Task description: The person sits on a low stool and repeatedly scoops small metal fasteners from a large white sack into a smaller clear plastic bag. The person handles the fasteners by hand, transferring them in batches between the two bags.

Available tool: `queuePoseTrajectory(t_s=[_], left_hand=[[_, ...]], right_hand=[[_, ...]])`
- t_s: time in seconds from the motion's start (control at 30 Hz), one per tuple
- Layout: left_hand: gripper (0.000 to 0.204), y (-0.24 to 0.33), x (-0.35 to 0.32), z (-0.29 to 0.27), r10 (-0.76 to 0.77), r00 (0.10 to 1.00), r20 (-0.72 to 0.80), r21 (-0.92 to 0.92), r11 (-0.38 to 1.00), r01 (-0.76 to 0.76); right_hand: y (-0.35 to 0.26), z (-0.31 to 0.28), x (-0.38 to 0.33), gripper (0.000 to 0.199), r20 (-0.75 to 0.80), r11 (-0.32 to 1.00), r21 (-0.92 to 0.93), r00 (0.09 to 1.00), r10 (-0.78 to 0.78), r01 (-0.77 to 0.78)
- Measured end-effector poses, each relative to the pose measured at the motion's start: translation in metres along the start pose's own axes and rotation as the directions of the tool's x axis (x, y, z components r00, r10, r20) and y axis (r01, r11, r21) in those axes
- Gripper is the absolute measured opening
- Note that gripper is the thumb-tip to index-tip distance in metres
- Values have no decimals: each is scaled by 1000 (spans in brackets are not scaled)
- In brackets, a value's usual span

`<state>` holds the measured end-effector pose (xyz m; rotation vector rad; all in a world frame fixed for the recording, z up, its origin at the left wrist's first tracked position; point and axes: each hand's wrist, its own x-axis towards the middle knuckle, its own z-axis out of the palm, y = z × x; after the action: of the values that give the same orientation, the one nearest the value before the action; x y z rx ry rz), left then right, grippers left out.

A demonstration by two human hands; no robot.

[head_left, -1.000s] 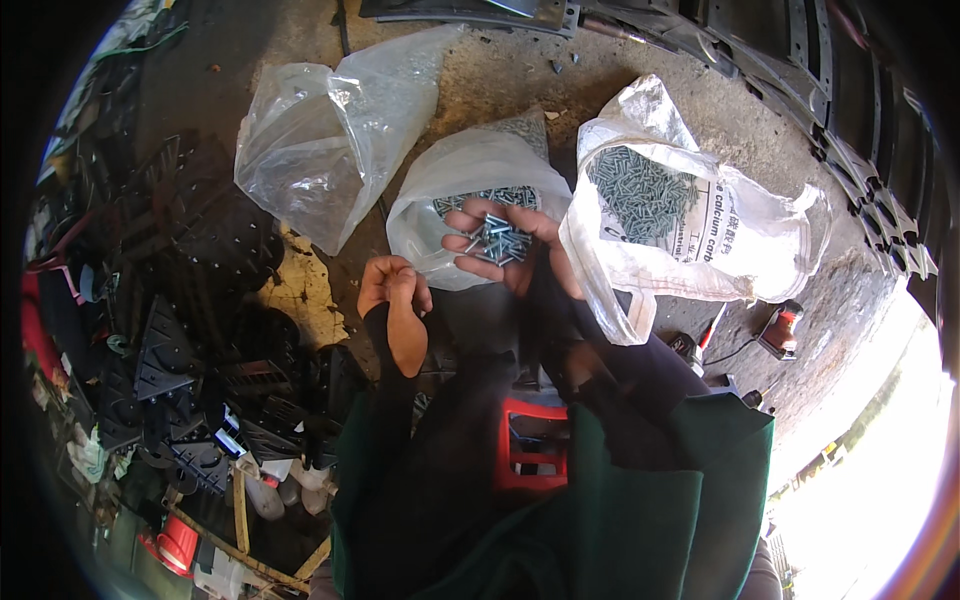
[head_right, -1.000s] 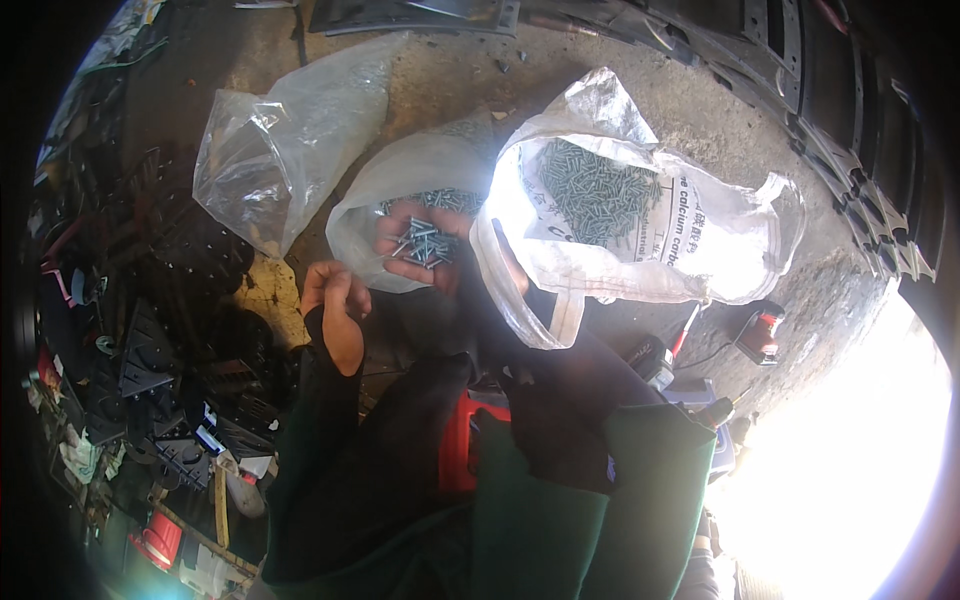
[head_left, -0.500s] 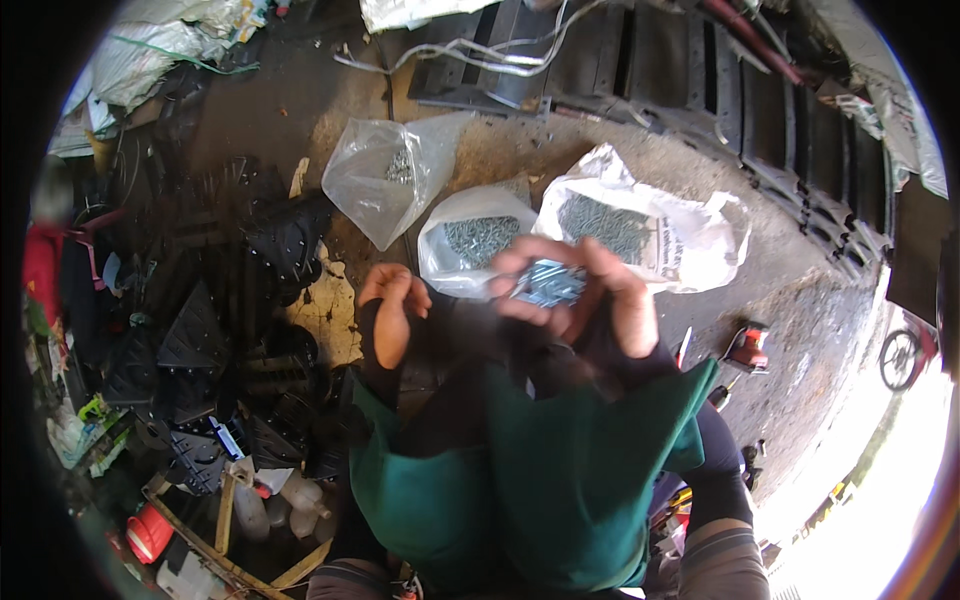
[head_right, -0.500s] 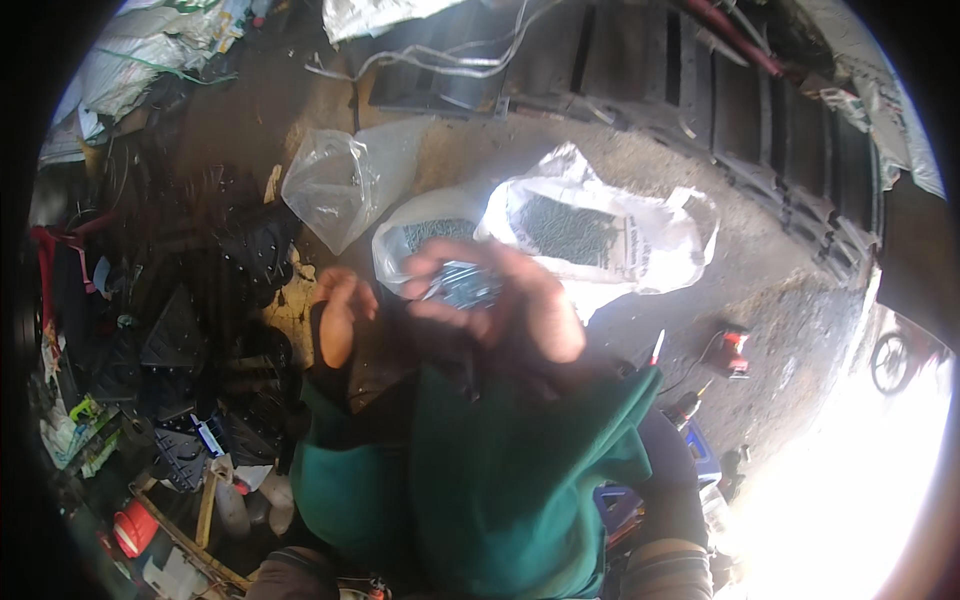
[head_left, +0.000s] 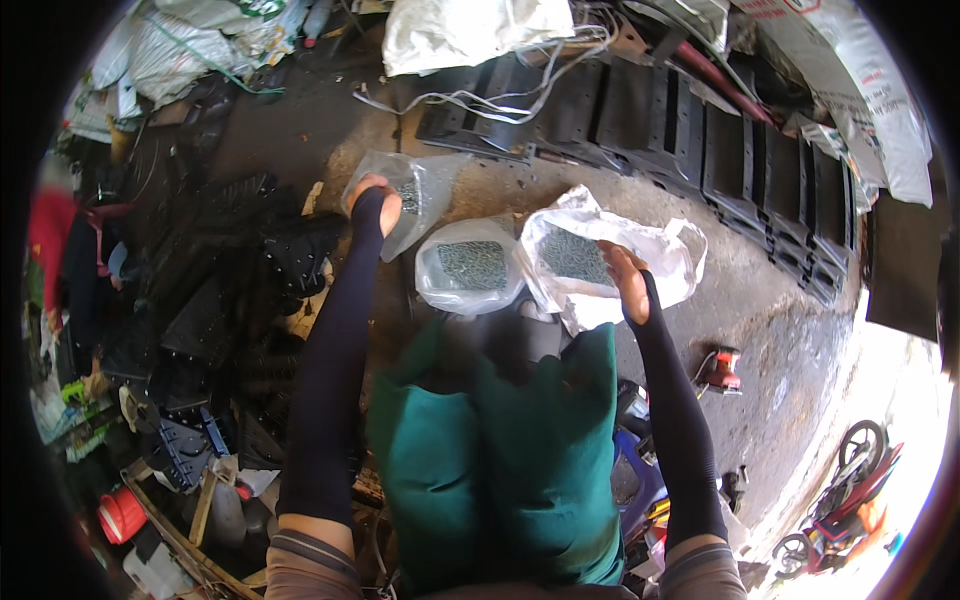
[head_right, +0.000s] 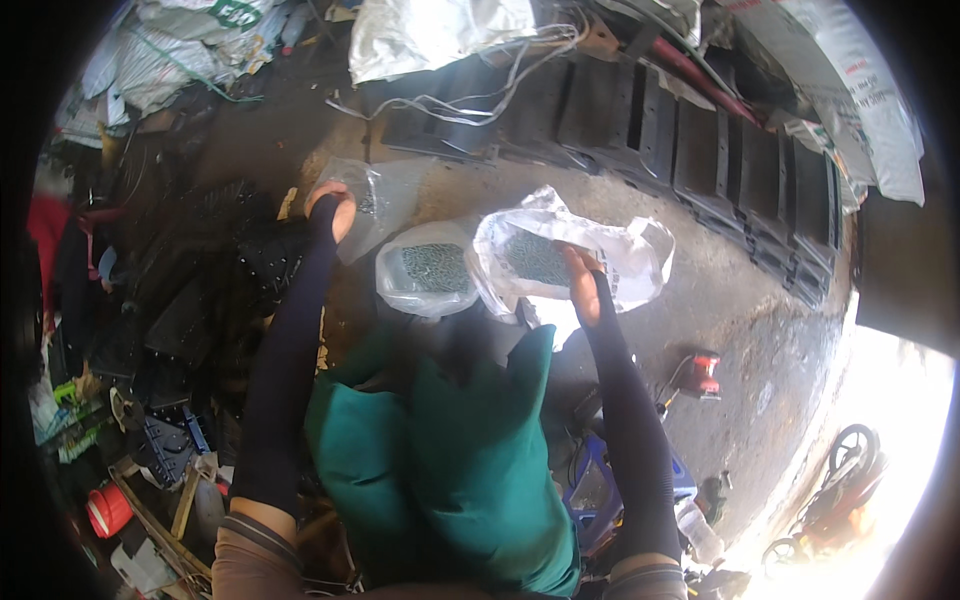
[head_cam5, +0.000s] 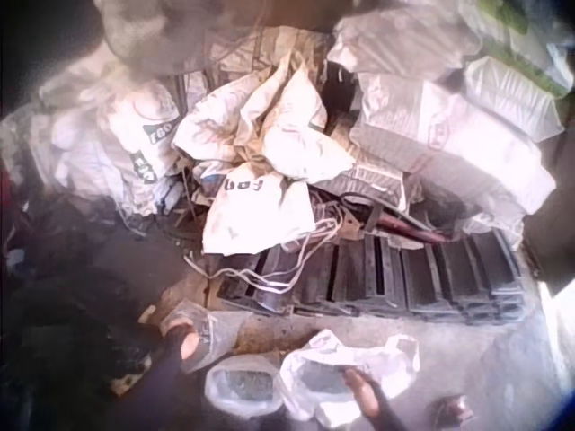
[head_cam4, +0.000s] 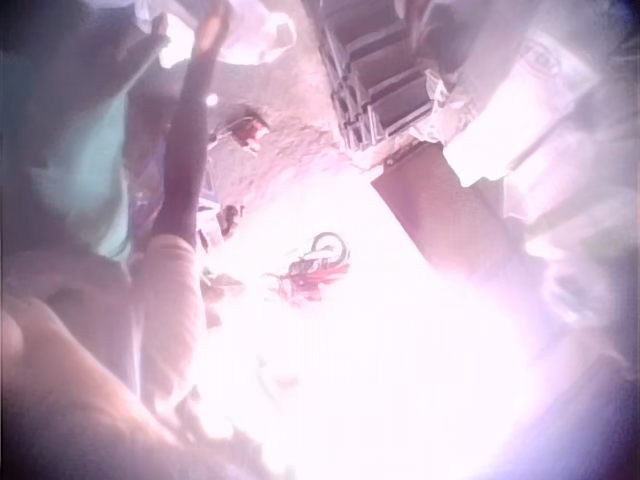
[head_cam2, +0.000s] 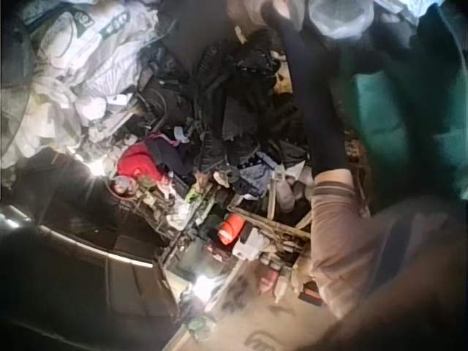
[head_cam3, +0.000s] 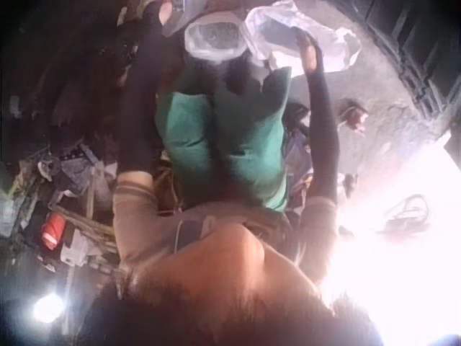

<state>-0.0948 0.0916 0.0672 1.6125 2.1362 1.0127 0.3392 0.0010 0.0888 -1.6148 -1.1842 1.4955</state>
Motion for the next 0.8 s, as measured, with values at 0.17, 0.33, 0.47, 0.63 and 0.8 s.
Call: queuePoseTrajectory(t_s=[0.17,0.33,0.47,0.63,0.8], left_hand=[[16,42,-82,-48,-39,998,58,-7,999,39],[21,58,-121,-156,-149,825,545,3,984,175],[21,89,-96,-231,-151,818,556,61,988,141],[37,149,-70,-246,-104,800,590,210,977,-28],[57,183,-116,-275,-44,735,677,142,987,-71]], right_hand=[[-34,17,-30,42,-81,950,-270,979,-186,158],[-64,42,-70,31,-68,931,-243,952,-298,273],[-93,37,-86,36,109,939,-182,955,-277,293],[-131,55,-84,39,276,939,11,902,-332,343],[-145,78,-96,49,463,962,-12,854,-236,272]])
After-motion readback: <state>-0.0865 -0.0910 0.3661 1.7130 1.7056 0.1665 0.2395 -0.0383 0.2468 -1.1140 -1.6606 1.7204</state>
